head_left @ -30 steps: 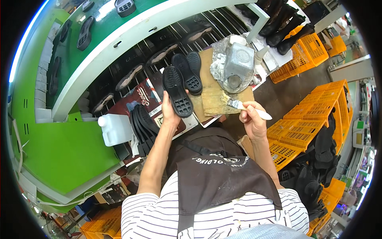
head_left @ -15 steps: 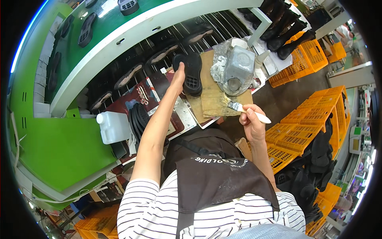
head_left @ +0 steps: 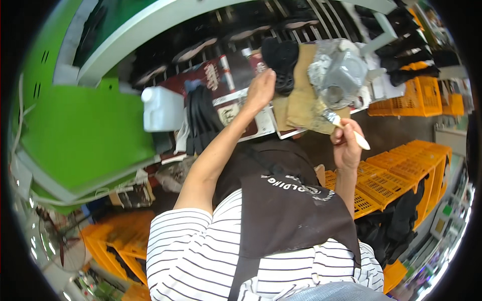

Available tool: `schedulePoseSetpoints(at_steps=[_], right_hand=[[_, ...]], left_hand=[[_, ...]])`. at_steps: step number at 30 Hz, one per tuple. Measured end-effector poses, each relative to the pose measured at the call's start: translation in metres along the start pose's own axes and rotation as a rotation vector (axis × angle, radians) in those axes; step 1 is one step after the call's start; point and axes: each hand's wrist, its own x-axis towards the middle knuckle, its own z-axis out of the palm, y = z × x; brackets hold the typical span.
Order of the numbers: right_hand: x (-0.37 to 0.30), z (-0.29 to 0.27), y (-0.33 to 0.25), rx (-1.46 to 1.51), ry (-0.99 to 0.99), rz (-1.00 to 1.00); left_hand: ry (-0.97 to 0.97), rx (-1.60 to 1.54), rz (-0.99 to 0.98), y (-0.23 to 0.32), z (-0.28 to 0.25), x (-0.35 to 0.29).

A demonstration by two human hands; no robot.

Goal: Applying adhesive to shoe soles using a brush and placing them on a conveyor belt.

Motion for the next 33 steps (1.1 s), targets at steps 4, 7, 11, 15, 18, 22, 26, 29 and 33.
schedulePoseSetpoints(at_steps=[4, 7, 11, 15, 18, 22, 26, 29, 33], right_hand=[[0.003, 0.006, 0.006, -0.028, -0.022, 0.033], [0.008, 0.012, 0.009, -0.039, -0.060, 0.036], [0.012, 0.020, 0.013, -0.035, -0.052, 0.052], [0.013, 0.024, 0.014, -0.048, -0.069, 0.085], [0.013, 0.028, 0.013, -0.057, -0.069, 0.086], [0.009, 0.028, 0.014, -0.055, -0.067, 0.084], [0.003, 0.023, 0.015, -0.051, -0.058, 0.101], [0.000, 0.014, 0.021, -0.075, -0.005, 0.093], [-0.001, 0.025, 0.008, -0.248, 0.067, 0.151]], left_hand=[[-0.104, -0.076, -0.067, 0.008, -0.038, -0.050], [-0.102, 0.081, -0.081, 0.013, -0.078, -0.084], [0.217, 0.586, 0.040, -0.015, -0.117, -0.112], [0.373, 0.844, -0.253, -0.040, -0.131, -0.110], [0.305, 0.793, -0.457, -0.033, -0.131, -0.088], [0.225, 0.834, -0.620, -0.031, -0.127, -0.076], [0.309, 0.818, -0.460, -0.040, -0.125, -0.087], [0.271, 0.797, -0.279, -0.043, -0.126, -0.096], [0.258, 0.646, -0.156, -0.064, -0.139, -0.110]])
